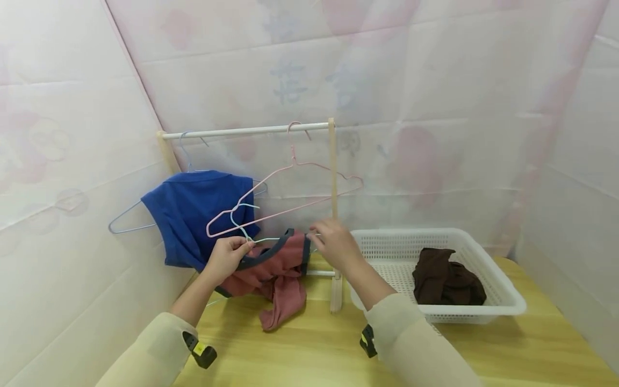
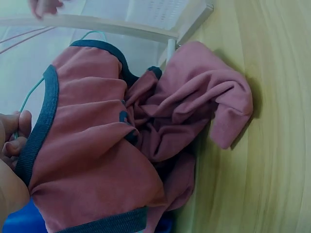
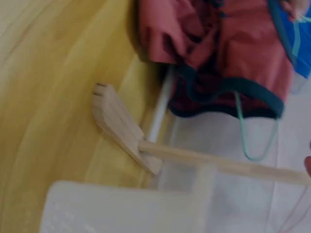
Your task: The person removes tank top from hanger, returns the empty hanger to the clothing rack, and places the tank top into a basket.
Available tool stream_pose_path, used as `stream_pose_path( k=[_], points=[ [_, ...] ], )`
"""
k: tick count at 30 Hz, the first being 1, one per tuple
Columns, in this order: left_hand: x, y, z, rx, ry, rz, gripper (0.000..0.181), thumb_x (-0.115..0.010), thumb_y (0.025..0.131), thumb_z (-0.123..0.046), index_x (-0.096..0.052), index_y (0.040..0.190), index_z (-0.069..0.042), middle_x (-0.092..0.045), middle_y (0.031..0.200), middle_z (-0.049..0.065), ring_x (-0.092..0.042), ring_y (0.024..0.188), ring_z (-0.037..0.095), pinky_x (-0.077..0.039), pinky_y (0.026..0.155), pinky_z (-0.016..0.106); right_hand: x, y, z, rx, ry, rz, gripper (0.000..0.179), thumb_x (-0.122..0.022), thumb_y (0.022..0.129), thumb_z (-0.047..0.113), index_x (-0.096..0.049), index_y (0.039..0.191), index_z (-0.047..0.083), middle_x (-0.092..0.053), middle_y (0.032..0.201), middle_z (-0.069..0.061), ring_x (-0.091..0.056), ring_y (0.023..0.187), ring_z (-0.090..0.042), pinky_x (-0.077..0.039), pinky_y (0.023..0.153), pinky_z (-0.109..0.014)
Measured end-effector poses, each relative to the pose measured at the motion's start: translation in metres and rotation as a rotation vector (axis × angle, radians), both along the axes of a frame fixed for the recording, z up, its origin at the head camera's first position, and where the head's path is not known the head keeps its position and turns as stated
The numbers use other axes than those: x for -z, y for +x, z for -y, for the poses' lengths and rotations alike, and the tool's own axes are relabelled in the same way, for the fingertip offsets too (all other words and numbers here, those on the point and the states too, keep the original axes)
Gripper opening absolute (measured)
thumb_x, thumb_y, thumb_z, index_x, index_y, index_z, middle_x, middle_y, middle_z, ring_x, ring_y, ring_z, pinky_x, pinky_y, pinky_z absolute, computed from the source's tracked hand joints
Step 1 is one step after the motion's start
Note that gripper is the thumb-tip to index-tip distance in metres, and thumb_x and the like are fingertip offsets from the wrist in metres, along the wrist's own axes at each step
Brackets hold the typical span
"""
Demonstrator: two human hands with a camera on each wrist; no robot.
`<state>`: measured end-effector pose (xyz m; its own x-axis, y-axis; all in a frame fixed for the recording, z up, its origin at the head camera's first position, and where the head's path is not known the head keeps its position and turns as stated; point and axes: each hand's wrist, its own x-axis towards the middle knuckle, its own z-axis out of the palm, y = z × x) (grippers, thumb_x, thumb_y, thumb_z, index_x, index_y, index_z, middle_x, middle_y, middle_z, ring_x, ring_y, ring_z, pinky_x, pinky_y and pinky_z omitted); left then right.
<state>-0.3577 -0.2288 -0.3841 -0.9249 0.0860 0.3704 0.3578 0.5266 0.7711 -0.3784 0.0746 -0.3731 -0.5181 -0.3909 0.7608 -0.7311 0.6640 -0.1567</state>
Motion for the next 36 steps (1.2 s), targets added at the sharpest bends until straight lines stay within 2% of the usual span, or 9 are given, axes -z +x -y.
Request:
stream_pose_path(
  k=[5, 9, 11, 14, 16, 21, 24, 31, 36],
  points=[
    [-0.003, 0.004, 0.002, 0.030, -0.027, -0.036, 0.029, -0.062, 0.098, -0.022, -0.070, 0.078, -0.003, -0.071, 0.077, 0.011, -0.063, 0.077, 0.028, -0.048, 0.069, 0.026, 0.016, -0.002, 0.023, -0.024, 0.157, 0.026, 0.036, -0.070, 0.092, 0.028, -0.067, 0.124, 0.012, -0.067, 0.112, -0.005, -0.063, 0.103, -0.025, -0.052, 0.088, -0.041],
    [-0.002, 0.008, 0.002, 0.059, -0.043, -0.010, 0.027, -0.063, 0.097, -0.024, -0.069, 0.074, -0.012, -0.068, 0.072, 0.003, -0.060, 0.072, 0.021, -0.050, 0.068, 0.027, 0.025, -0.003, 0.039, -0.001, 0.228, -0.032, 0.045, -0.068, 0.093, 0.034, -0.060, 0.135, 0.021, -0.065, 0.115, -0.004, -0.063, 0.102, -0.025, -0.052, 0.084, -0.042],
    [-0.002, 0.011, 0.002, 0.074, -0.049, 0.000, 0.026, -0.064, 0.097, -0.026, -0.069, 0.074, -0.014, -0.068, 0.072, 0.003, -0.056, 0.067, 0.016, -0.049, 0.066, 0.026, 0.028, -0.003, 0.045, 0.014, 0.250, -0.048, 0.042, -0.068, 0.093, 0.033, -0.062, 0.134, 0.026, -0.066, 0.108, 0.000, -0.064, 0.096, -0.023, -0.053, 0.079, -0.041],
    [-0.002, 0.015, 0.004, 0.102, -0.049, -0.004, 0.027, -0.064, 0.097, -0.027, -0.070, 0.075, -0.012, -0.066, 0.070, 0.009, -0.052, 0.058, 0.013, -0.046, 0.058, 0.025, 0.031, -0.004, 0.049, 0.003, 0.221, -0.038, 0.030, -0.069, 0.092, 0.028, -0.069, 0.123, 0.026, -0.067, 0.093, 0.003, -0.063, 0.085, -0.018, -0.052, 0.071, -0.035],
    [-0.006, 0.022, 0.002, 0.120, -0.061, -0.018, 0.026, -0.063, 0.097, -0.023, -0.071, 0.078, -0.007, -0.067, 0.072, 0.015, -0.054, 0.057, 0.019, -0.046, 0.054, 0.026, 0.029, -0.004, 0.049, -0.038, 0.173, 0.011, 0.024, -0.070, 0.092, 0.023, -0.073, 0.115, 0.023, -0.065, 0.085, 0.004, -0.062, 0.078, -0.017, -0.051, 0.068, -0.032],
    [-0.012, 0.024, 0.007, 0.169, -0.049, -0.101, 0.021, -0.061, 0.098, -0.016, -0.070, 0.084, -0.004, -0.067, 0.076, 0.012, -0.063, 0.069, 0.029, -0.053, 0.062, 0.031, 0.017, -0.007, 0.048, -0.155, 0.060, 0.143, 0.019, -0.069, 0.091, 0.016, -0.076, 0.109, 0.016, -0.071, 0.090, 0.001, -0.066, 0.083, -0.017, -0.054, 0.073, -0.032],
    [-0.007, 0.020, 0.010, 0.172, -0.023, -0.153, 0.020, -0.062, 0.098, -0.019, -0.069, 0.085, -0.005, -0.063, 0.071, 0.006, -0.060, 0.065, 0.020, -0.052, 0.061, 0.027, 0.012, -0.009, 0.044, -0.190, -0.003, 0.208, 0.018, -0.068, 0.092, 0.014, -0.076, 0.108, 0.014, -0.074, 0.096, -0.002, -0.069, 0.088, -0.018, -0.055, 0.076, -0.033],
    [-0.005, 0.020, 0.014, 0.079, -0.076, -0.208, 0.019, -0.064, 0.096, -0.024, -0.072, 0.091, -0.007, -0.058, 0.066, -0.001, -0.053, 0.057, 0.011, -0.046, 0.051, 0.026, 0.009, -0.015, 0.028, -0.111, -0.039, 0.281, 0.018, -0.067, 0.094, 0.015, -0.075, 0.110, 0.014, -0.074, 0.107, -0.005, -0.070, 0.098, -0.021, -0.057, 0.080, -0.036],
    [-0.009, 0.021, 0.019, 0.049, -0.124, -0.247, 0.020, -0.066, 0.095, -0.027, -0.074, 0.091, -0.008, -0.058, 0.065, -0.003, -0.049, 0.053, 0.011, -0.041, 0.047, 0.026, 0.010, -0.017, 0.015, -0.066, -0.024, 0.313, 0.012, -0.068, 0.094, 0.018, -0.074, 0.104, 0.016, -0.073, 0.099, -0.001, -0.068, 0.086, -0.015, -0.055, 0.072, -0.032]
  ],
)
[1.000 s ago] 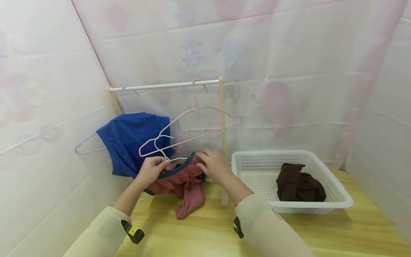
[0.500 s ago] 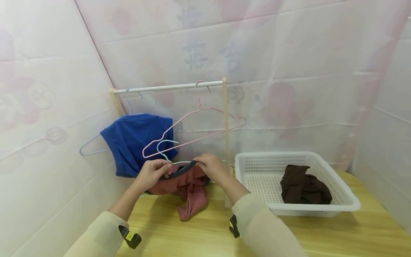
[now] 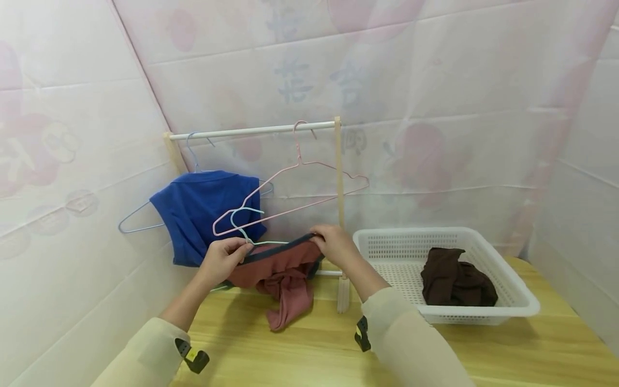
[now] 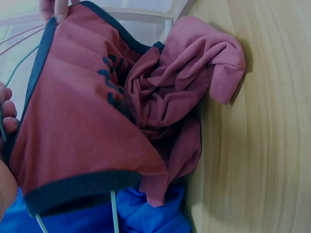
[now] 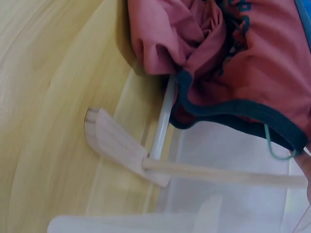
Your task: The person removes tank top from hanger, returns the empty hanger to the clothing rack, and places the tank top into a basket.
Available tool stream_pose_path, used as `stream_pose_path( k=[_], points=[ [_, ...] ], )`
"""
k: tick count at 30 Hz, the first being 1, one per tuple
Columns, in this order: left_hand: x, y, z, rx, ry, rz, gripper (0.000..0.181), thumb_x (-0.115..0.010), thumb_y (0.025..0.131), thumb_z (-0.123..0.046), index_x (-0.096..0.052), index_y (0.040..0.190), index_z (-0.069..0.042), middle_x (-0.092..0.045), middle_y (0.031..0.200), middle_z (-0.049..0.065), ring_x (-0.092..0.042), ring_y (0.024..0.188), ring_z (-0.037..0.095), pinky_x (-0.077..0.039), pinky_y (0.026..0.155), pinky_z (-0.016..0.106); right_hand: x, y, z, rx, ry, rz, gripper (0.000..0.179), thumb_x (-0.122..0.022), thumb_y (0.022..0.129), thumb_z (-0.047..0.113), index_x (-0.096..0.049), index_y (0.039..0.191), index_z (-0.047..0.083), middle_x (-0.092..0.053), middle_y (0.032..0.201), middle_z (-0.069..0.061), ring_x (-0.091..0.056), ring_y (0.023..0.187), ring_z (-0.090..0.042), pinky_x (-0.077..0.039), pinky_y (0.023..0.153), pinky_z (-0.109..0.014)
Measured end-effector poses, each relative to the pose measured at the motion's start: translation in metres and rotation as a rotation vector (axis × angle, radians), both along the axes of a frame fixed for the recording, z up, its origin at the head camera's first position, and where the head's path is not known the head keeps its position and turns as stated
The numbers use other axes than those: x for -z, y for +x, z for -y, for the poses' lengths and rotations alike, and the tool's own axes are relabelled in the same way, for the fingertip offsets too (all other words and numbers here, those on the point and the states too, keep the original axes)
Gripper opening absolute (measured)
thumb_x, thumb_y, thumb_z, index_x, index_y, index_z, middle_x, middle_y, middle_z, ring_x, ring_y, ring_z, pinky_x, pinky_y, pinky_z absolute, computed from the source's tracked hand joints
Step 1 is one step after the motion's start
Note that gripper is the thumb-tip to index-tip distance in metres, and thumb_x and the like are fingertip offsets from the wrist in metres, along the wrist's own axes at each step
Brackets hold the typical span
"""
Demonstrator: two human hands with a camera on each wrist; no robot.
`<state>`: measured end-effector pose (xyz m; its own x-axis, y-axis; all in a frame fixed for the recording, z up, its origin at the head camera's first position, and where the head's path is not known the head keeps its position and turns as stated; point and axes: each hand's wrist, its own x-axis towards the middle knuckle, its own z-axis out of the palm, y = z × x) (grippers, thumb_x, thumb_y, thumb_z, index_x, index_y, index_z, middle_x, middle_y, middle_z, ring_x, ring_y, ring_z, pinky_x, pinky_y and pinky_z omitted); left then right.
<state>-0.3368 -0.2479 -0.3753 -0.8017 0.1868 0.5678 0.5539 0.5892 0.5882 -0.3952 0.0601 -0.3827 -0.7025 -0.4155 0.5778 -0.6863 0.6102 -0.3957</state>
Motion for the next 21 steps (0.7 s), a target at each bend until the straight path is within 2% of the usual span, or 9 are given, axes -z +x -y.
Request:
stream_pose_path(
  k=[2, 3, 6, 8, 14, 17, 21],
  points=[
    [-0.002, 0.001, 0.002, -0.010, 0.002, -0.001, 0.019, -0.067, 0.095, -0.026, -0.074, 0.092, -0.008, -0.059, 0.065, -0.003, -0.049, 0.053, 0.011, -0.041, 0.047, 0.026, 0.001, -0.001, -0.006, 0.004, 0.012, 0.026, 0.005, -0.068, 0.094, 0.021, -0.070, 0.095, 0.017, -0.068, 0.086, 0.001, -0.061, 0.074, -0.013, -0.050, 0.065, -0.031],
    [-0.003, 0.001, 0.003, -0.016, 0.003, -0.005, 0.019, -0.067, 0.095, -0.025, -0.074, 0.092, -0.008, -0.059, 0.065, -0.003, -0.049, 0.054, 0.011, -0.041, 0.047, 0.026, 0.002, -0.002, -0.008, 0.004, 0.017, 0.036, 0.007, -0.069, 0.093, 0.023, -0.067, 0.090, 0.017, -0.063, 0.080, 0.002, -0.056, 0.069, -0.012, -0.046, 0.062, -0.030],
    [-0.004, 0.000, 0.005, -0.036, 0.012, -0.026, 0.018, -0.067, 0.094, -0.025, -0.075, 0.093, -0.008, -0.061, 0.067, -0.001, -0.050, 0.056, 0.010, -0.042, 0.050, 0.025, 0.005, -0.005, -0.015, -0.012, 0.041, 0.045, 0.024, -0.070, 0.092, 0.030, -0.055, 0.075, 0.019, -0.048, 0.070, 0.003, -0.042, 0.063, -0.012, -0.037, 0.060, -0.030],
    [-0.005, -0.001, 0.006, -0.046, 0.011, -0.052, 0.017, -0.067, 0.095, -0.024, -0.075, 0.093, -0.010, -0.063, 0.069, 0.000, -0.049, 0.057, 0.009, -0.042, 0.052, 0.024, 0.006, -0.006, -0.018, -0.025, 0.056, 0.034, 0.032, -0.072, 0.090, 0.034, -0.052, 0.070, 0.019, -0.044, 0.069, 0.004, -0.039, 0.064, -0.012, -0.035, 0.060, -0.030],
    [-0.006, -0.003, 0.006, -0.054, -0.010, -0.120, 0.014, -0.068, 0.094, -0.021, -0.076, 0.092, -0.010, -0.068, 0.073, 0.004, -0.049, 0.057, 0.006, -0.041, 0.054, 0.022, 0.009, -0.005, -0.025, -0.017, 0.189, 0.037, 0.040, -0.072, 0.086, 0.047, -0.049, 0.068, 0.020, -0.042, 0.068, 0.005, -0.039, 0.062, -0.012, -0.035, 0.059, -0.029],
    [-0.006, -0.004, 0.006, -0.059, -0.011, -0.122, 0.014, -0.068, 0.094, -0.020, -0.076, 0.090, -0.009, -0.066, 0.069, 0.003, -0.047, 0.055, 0.006, -0.040, 0.052, 0.022, 0.010, -0.004, -0.029, 0.017, 0.226, 0.070, 0.040, -0.072, 0.087, 0.048, -0.049, 0.069, 0.019, -0.041, 0.064, 0.005, -0.039, 0.059, -0.012, -0.034, 0.058, -0.029],
    [-0.008, -0.005, 0.006, -0.057, 0.001, -0.089, 0.013, -0.068, 0.094, -0.020, -0.076, 0.090, -0.010, -0.066, 0.071, 0.000, -0.049, 0.056, 0.007, -0.041, 0.054, 0.022, 0.011, -0.001, -0.031, 0.066, 0.245, 0.158, 0.039, -0.074, 0.086, 0.046, -0.052, 0.067, 0.019, -0.044, 0.058, 0.006, -0.040, 0.054, -0.011, -0.034, 0.053, -0.028]
  ],
)
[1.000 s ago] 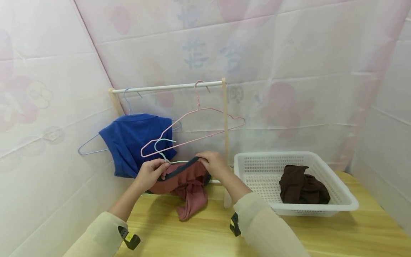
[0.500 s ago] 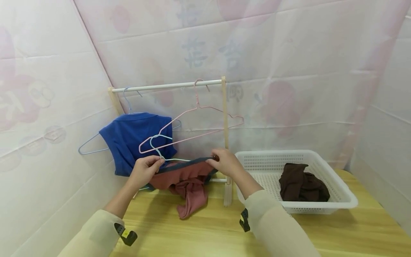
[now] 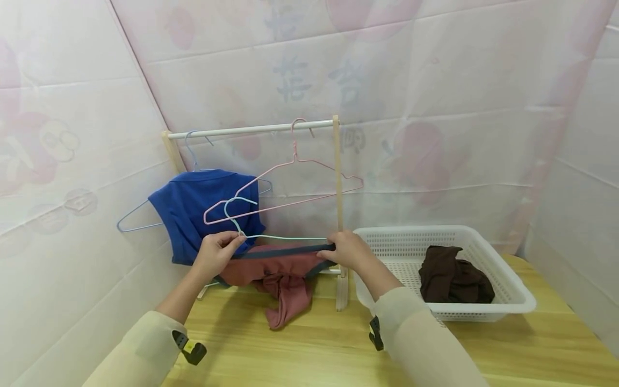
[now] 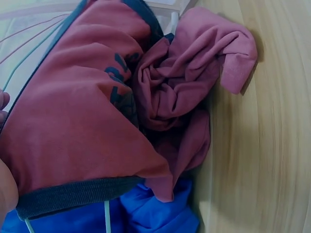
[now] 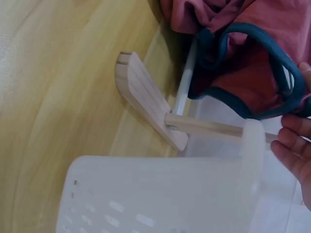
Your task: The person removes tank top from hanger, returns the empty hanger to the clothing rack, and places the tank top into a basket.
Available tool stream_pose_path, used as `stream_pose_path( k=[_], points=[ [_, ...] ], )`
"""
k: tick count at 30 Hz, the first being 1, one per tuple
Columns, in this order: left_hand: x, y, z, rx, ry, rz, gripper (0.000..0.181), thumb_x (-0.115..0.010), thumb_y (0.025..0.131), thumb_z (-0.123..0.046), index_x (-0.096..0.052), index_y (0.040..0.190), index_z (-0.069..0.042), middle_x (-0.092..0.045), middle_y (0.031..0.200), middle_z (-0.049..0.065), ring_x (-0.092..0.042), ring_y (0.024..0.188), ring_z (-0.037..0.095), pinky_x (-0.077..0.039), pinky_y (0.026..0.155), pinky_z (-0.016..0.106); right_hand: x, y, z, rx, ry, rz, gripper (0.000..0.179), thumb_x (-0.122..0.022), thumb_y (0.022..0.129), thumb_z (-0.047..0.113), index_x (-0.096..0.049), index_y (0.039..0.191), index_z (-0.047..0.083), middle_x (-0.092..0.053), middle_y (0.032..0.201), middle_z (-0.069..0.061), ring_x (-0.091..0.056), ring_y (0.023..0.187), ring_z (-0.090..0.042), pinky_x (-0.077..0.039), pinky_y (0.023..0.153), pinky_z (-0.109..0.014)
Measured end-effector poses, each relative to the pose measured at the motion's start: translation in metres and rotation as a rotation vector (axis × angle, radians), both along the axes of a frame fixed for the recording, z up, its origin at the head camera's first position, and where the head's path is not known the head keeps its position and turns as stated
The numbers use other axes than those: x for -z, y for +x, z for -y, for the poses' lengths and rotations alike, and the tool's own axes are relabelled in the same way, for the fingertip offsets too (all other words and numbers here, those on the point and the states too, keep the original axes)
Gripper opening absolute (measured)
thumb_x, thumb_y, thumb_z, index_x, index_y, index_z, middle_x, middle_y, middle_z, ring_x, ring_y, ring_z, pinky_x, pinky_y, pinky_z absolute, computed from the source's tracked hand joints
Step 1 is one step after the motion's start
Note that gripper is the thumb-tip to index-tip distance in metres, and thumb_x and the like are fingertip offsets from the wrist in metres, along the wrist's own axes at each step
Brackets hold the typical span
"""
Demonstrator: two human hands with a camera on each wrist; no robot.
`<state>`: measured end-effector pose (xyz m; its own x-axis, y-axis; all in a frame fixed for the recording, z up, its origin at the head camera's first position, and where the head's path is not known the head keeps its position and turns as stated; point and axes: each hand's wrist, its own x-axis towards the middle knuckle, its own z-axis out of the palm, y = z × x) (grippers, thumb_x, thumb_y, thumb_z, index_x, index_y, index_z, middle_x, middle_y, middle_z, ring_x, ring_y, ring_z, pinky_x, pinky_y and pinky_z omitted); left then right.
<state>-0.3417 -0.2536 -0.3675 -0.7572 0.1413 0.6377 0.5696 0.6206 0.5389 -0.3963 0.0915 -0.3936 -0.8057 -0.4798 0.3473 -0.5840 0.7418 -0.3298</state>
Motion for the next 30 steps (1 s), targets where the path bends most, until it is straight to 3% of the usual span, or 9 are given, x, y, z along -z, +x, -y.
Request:
stream_pose_path(
  k=[6, 13, 21, 26, 30],
  points=[
    [-0.001, -0.002, -0.006, 0.035, -0.008, 0.018, 0.014, -0.068, 0.094, -0.020, -0.077, 0.092, -0.009, -0.070, 0.075, 0.005, -0.051, 0.057, 0.007, -0.045, 0.055, 0.023, 0.008, 0.004, 0.006, -0.027, 0.063, 0.097, 0.043, -0.072, 0.087, 0.047, -0.051, 0.061, 0.020, -0.042, 0.055, 0.008, -0.040, 0.049, -0.008, -0.034, 0.050, -0.025],
    [0.001, -0.005, -0.017, 0.059, -0.047, -0.007, 0.015, -0.068, 0.093, -0.018, -0.076, 0.094, -0.006, -0.072, 0.079, 0.001, -0.051, 0.058, 0.006, -0.044, 0.055, 0.023, 0.016, 0.013, 0.016, -0.111, 0.083, 0.148, 0.039, -0.071, 0.090, 0.038, -0.054, 0.060, 0.020, -0.043, 0.053, 0.009, -0.038, 0.047, -0.006, -0.032, 0.047, -0.022],
    [0.001, -0.007, -0.030, 0.005, -0.102, 0.071, 0.018, -0.065, 0.096, -0.020, -0.076, 0.099, -0.006, -0.062, 0.067, -0.001, -0.047, 0.053, 0.009, -0.042, 0.054, 0.023, 0.027, 0.022, 0.027, -0.141, 0.147, 0.174, 0.031, -0.072, 0.090, 0.034, -0.061, 0.064, 0.021, -0.048, 0.057, 0.010, -0.041, 0.051, -0.005, -0.034, 0.049, -0.021],
    [0.001, -0.008, -0.036, -0.053, -0.095, 0.144, 0.019, -0.064, 0.096, -0.020, -0.075, 0.102, -0.005, -0.064, 0.069, 0.005, -0.048, 0.055, 0.012, -0.042, 0.055, 0.024, 0.030, 0.029, 0.032, -0.131, 0.138, 0.239, 0.029, -0.072, 0.090, 0.032, -0.063, 0.066, 0.020, -0.050, 0.058, 0.010, -0.043, 0.053, -0.006, -0.036, 0.051, -0.023],
    [0.003, -0.010, -0.040, -0.093, -0.097, 0.193, 0.022, -0.064, 0.097, -0.023, -0.075, 0.105, -0.006, -0.068, 0.075, 0.003, -0.052, 0.059, 0.013, -0.044, 0.058, 0.026, 0.032, 0.033, 0.035, -0.121, 0.143, 0.250, 0.024, -0.073, 0.089, 0.033, -0.067, 0.069, 0.022, -0.056, 0.061, 0.011, -0.048, 0.055, -0.006, -0.040, 0.053, -0.025]
  ],
)
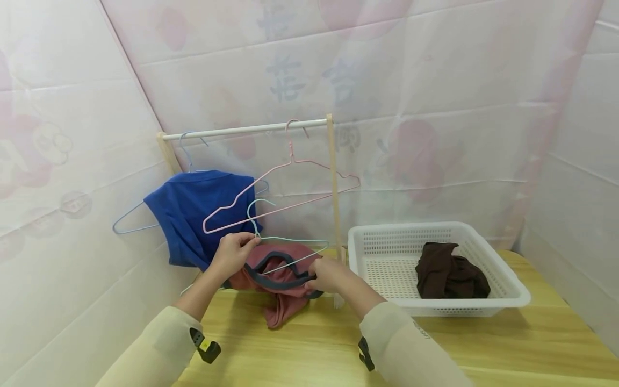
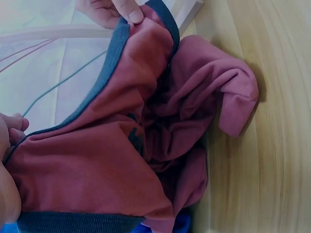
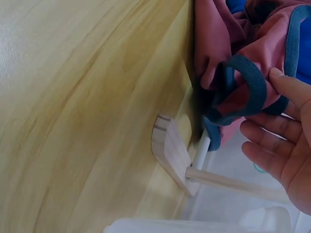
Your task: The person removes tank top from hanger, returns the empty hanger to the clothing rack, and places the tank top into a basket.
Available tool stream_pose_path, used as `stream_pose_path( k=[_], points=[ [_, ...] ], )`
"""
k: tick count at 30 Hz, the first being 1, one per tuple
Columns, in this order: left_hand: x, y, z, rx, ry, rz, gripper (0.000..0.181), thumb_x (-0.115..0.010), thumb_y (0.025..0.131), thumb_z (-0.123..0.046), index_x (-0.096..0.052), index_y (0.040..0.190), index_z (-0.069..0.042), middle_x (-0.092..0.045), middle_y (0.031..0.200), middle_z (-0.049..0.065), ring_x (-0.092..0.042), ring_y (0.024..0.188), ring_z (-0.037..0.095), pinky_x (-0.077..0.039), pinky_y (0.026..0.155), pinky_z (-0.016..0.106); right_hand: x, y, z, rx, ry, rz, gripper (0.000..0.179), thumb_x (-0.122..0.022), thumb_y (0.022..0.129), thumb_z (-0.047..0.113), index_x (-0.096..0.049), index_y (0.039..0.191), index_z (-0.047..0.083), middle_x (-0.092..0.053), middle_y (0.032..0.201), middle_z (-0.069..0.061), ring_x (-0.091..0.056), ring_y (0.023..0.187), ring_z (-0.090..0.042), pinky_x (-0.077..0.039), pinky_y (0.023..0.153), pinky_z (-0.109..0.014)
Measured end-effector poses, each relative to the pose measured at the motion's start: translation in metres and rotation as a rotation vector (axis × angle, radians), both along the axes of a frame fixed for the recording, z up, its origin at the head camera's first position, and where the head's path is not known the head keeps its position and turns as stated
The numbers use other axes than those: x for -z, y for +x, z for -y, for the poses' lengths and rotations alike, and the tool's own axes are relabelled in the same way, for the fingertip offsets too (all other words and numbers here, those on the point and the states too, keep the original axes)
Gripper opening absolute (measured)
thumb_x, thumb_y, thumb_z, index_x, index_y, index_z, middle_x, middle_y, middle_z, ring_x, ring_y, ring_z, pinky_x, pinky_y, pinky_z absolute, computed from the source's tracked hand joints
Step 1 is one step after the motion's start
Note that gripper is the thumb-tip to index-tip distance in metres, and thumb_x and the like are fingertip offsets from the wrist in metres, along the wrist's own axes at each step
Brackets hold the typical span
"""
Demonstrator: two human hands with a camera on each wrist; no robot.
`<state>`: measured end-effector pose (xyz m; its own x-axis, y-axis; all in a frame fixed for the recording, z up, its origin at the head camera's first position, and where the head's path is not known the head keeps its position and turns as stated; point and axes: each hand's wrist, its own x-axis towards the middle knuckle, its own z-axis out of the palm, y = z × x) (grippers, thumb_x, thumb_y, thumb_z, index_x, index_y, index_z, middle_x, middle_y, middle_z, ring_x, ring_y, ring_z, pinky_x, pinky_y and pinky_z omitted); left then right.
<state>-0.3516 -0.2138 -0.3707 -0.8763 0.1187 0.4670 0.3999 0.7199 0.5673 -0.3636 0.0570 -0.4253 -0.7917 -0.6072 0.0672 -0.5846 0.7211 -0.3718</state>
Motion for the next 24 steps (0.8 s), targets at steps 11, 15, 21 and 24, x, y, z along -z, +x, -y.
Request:
stream_pose_path(
  k=[11, 15, 21, 24],
  points=[
    [-0.004, 0.000, -0.011, -0.102, 0.040, 0.074, 0.022, -0.064, 0.097, -0.025, -0.076, 0.104, -0.008, -0.069, 0.079, 0.007, -0.053, 0.061, 0.014, -0.045, 0.059, 0.028, 0.003, 0.011, 0.012, 0.019, 0.029, -0.074, 0.038, -0.071, 0.088, 0.044, -0.072, 0.115, 0.018, -0.065, 0.115, -0.005, -0.061, 0.107, -0.026, -0.051, 0.086, -0.043],
    [-0.008, -0.001, -0.016, -0.129, 0.081, 0.104, 0.021, -0.066, 0.096, -0.024, -0.076, 0.100, -0.007, -0.068, 0.077, 0.008, -0.053, 0.064, 0.015, -0.044, 0.060, 0.029, -0.001, 0.017, 0.022, -0.025, -0.051, -0.140, 0.039, -0.067, 0.091, 0.043, -0.070, 0.119, 0.016, -0.062, 0.116, -0.007, -0.060, 0.106, -0.026, -0.051, 0.088, -0.044],
    [-0.010, -0.003, -0.023, -0.139, 0.184, 0.197, 0.019, -0.066, 0.095, -0.023, -0.075, 0.095, -0.006, -0.069, 0.085, 0.007, -0.054, 0.070, 0.016, -0.044, 0.061, 0.026, -0.003, 0.023, 0.048, -0.072, -0.260, -0.083, 0.031, -0.063, 0.097, 0.035, -0.069, 0.117, 0.011, -0.067, 0.106, -0.005, -0.063, 0.091, -0.017, -0.052, 0.074, -0.032],
    [-0.011, -0.003, -0.027, -0.126, 0.257, 0.268, 0.020, -0.065, 0.096, -0.022, -0.073, 0.096, -0.005, -0.069, 0.095, 0.009, -0.054, 0.074, 0.017, -0.044, 0.061, 0.027, -0.001, 0.026, 0.062, -0.069, -0.363, -0.050, 0.035, -0.061, 0.097, 0.036, -0.068, 0.119, 0.010, -0.069, 0.101, -0.003, -0.064, 0.086, -0.013, -0.052, 0.072, -0.028]
  ],
)
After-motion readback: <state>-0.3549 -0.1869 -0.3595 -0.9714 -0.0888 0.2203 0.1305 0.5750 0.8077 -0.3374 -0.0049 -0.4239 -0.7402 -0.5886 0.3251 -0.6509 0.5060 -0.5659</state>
